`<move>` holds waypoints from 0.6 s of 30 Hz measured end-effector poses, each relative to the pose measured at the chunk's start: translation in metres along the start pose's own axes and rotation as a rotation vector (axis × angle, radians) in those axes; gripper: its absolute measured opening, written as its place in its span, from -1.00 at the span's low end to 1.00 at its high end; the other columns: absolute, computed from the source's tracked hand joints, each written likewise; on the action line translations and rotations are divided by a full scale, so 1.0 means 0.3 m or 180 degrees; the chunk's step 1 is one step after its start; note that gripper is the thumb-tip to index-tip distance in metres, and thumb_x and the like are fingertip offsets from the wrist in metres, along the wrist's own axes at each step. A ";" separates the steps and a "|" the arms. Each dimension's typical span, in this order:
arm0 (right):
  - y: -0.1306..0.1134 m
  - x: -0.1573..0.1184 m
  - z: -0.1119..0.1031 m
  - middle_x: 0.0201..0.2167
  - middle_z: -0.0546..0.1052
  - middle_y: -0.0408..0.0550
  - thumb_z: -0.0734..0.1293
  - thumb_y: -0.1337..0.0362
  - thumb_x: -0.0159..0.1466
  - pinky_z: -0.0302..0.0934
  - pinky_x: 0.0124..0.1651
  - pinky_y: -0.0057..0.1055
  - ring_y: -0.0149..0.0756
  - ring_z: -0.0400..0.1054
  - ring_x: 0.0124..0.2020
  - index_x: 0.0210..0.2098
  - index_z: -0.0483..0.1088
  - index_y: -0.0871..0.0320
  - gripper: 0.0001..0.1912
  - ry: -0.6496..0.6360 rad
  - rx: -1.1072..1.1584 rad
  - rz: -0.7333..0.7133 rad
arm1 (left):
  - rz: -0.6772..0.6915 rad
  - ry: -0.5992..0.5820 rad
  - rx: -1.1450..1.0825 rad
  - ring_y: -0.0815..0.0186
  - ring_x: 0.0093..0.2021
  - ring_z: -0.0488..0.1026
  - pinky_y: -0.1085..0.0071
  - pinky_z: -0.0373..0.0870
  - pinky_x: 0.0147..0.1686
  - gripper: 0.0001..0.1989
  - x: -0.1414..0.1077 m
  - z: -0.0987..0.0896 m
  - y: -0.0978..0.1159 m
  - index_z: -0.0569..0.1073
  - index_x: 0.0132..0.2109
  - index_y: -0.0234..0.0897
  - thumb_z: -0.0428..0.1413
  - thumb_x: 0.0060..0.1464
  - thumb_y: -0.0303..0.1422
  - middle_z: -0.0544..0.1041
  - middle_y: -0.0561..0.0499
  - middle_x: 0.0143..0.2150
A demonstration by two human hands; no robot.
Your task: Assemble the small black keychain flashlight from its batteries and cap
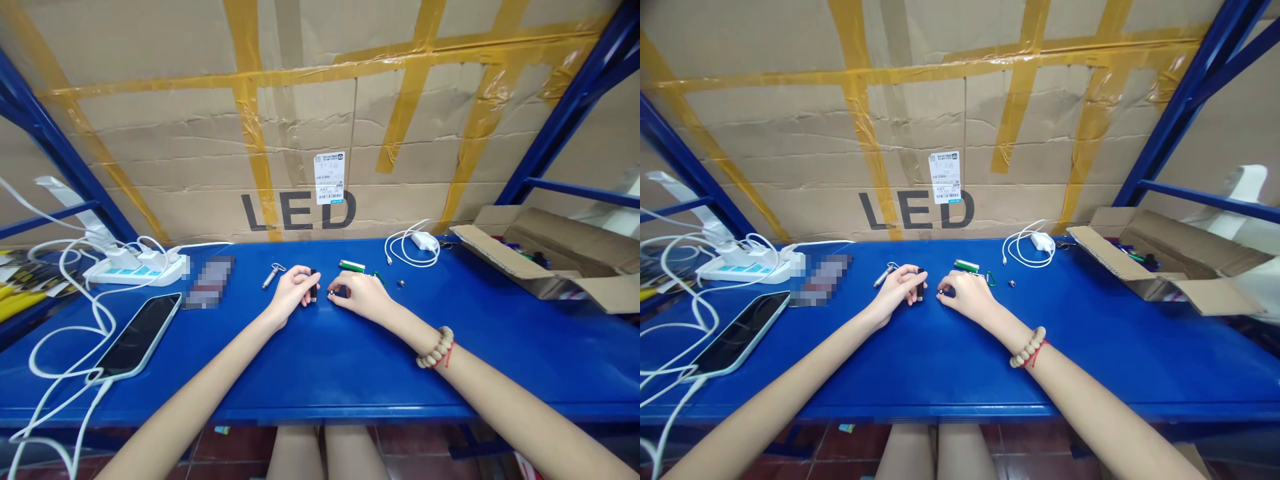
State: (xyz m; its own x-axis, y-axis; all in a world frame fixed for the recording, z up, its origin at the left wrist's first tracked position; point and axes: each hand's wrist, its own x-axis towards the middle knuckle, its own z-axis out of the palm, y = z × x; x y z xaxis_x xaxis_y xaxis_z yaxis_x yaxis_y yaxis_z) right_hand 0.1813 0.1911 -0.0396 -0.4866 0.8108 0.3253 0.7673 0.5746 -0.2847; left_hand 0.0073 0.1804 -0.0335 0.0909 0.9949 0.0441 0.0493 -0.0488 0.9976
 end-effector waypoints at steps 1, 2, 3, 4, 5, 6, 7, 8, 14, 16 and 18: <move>0.000 0.000 0.000 -0.34 0.50 -0.20 0.34 0.22 0.14 0.05 -0.46 -0.53 -0.41 0.37 -0.35 -0.32 0.46 0.07 -0.88 0.0002 0.0017 -0.0001 | -0.0015 0.0010 -0.0014 0.54 -0.72 0.23 0.65 0.14 -0.75 -0.67 0.000 0.001 0.000 0.25 -0.30 -0.33 0.18 -0.08 -0.22 0.46 0.05 -0.51; 0.000 -0.001 -0.001 -0.34 0.50 -0.20 0.34 0.23 0.13 0.05 -0.45 -0.53 -0.41 0.37 -0.34 -0.32 0.45 0.07 -0.88 0.0010 0.0034 -0.0002 | -0.0029 0.0020 -0.0025 0.54 -0.72 0.23 0.64 0.14 -0.75 -0.67 0.001 0.001 0.000 0.25 -0.31 -0.34 0.19 -0.09 -0.22 0.46 0.05 -0.51; 0.000 -0.001 0.000 -0.34 0.50 -0.20 0.34 0.23 0.13 0.06 -0.45 -0.53 -0.41 0.37 -0.34 -0.32 0.45 0.07 -0.88 0.0016 0.0051 -0.0003 | -0.0041 0.0031 -0.0035 0.54 -0.72 0.23 0.64 0.13 -0.76 -0.67 0.002 0.001 -0.001 0.26 -0.31 -0.34 0.19 -0.09 -0.22 0.46 0.05 -0.51; 0.001 0.000 0.000 -0.34 0.50 -0.20 0.35 0.23 0.13 0.06 -0.44 -0.53 -0.41 0.37 -0.34 -0.32 0.45 0.08 -0.88 0.0018 0.0070 -0.0008 | -0.0053 0.0041 -0.0044 0.54 -0.72 0.23 0.64 0.13 -0.76 -0.67 0.003 0.001 -0.002 0.26 -0.32 -0.34 0.19 -0.09 -0.22 0.46 0.05 -0.51; 0.001 0.000 0.000 -0.34 0.50 -0.21 0.35 0.23 0.13 0.06 -0.44 -0.53 -0.41 0.37 -0.35 -0.32 0.44 0.08 -0.88 0.0014 0.0088 -0.0016 | -0.0063 0.0051 -0.0053 0.54 -0.73 0.23 0.63 0.13 -0.76 -0.67 0.004 0.001 -0.003 0.27 -0.32 -0.34 0.20 -0.10 -0.22 0.46 0.05 -0.51; 0.001 0.000 0.001 -0.35 0.50 -0.21 0.35 0.24 0.13 0.06 -0.45 -0.53 -0.42 0.36 -0.36 -0.32 0.44 0.08 -0.88 0.0006 0.0105 -0.0026 | -0.0070 0.0060 -0.0061 0.54 -0.73 0.23 0.63 0.13 -0.76 -0.67 0.005 0.000 -0.004 0.27 -0.32 -0.34 0.20 -0.10 -0.22 0.46 0.05 -0.51; 0.001 0.001 0.001 -0.36 0.50 -0.21 0.35 0.24 0.13 0.06 -0.45 -0.53 -0.43 0.36 -0.38 -0.31 0.44 0.08 -0.88 -0.0006 0.0119 -0.0037 | -0.0073 0.0068 -0.0068 0.54 -0.72 0.23 0.63 0.13 -0.76 -0.68 0.006 -0.001 -0.005 0.27 -0.32 -0.34 0.20 -0.09 -0.22 0.46 0.05 -0.51; 0.000 0.001 0.001 -0.37 0.50 -0.22 0.35 0.24 0.13 0.06 -0.45 -0.53 -0.44 0.35 -0.40 -0.31 0.44 0.08 -0.88 -0.0018 0.0130 -0.0048 | -0.0072 0.0074 -0.0075 0.54 -0.72 0.23 0.63 0.13 -0.76 -0.68 0.007 -0.002 -0.007 0.27 -0.32 -0.34 0.19 -0.09 -0.21 0.46 0.05 -0.51; -0.003 0.001 0.003 -0.35 0.50 -0.22 0.34 0.26 0.15 0.05 -0.43 -0.53 -0.46 0.33 -0.43 -0.29 0.45 0.06 -0.88 -0.0041 0.0151 -0.0111 | -0.0052 0.0083 -0.0111 0.54 -0.72 0.23 0.63 0.13 -0.75 -0.68 0.011 -0.007 -0.019 0.27 -0.30 -0.33 0.18 -0.07 -0.20 0.46 0.05 -0.50; -0.004 0.001 0.004 -0.35 0.49 -0.23 0.34 0.26 0.14 0.04 -0.44 -0.53 -0.46 0.33 -0.44 -0.29 0.45 0.06 -0.88 -0.0031 0.0157 -0.0116 | -0.0048 0.0079 -0.0113 0.54 -0.72 0.23 0.64 0.13 -0.75 -0.68 0.011 -0.006 -0.020 0.27 -0.30 -0.33 0.17 -0.07 -0.20 0.46 0.05 -0.50; -0.004 0.001 0.004 -0.35 0.49 -0.22 0.34 0.26 0.14 0.03 -0.45 -0.53 -0.46 0.32 -0.44 -0.30 0.45 0.07 -0.88 -0.0023 0.0165 -0.0111 | -0.0047 0.0074 -0.0108 0.54 -0.72 0.24 0.64 0.12 -0.75 -0.70 0.010 -0.005 -0.018 0.27 -0.30 -0.34 0.16 -0.05 -0.22 0.46 0.04 -0.50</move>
State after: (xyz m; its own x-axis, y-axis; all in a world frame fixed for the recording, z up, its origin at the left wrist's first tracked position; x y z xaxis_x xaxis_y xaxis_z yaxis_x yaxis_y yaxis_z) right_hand 0.1798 0.1907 -0.0402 -0.5158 0.7908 0.3294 0.7272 0.6074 -0.3196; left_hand 0.0058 0.1838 -0.0387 0.0671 0.9973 0.0302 0.0168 -0.0314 0.9994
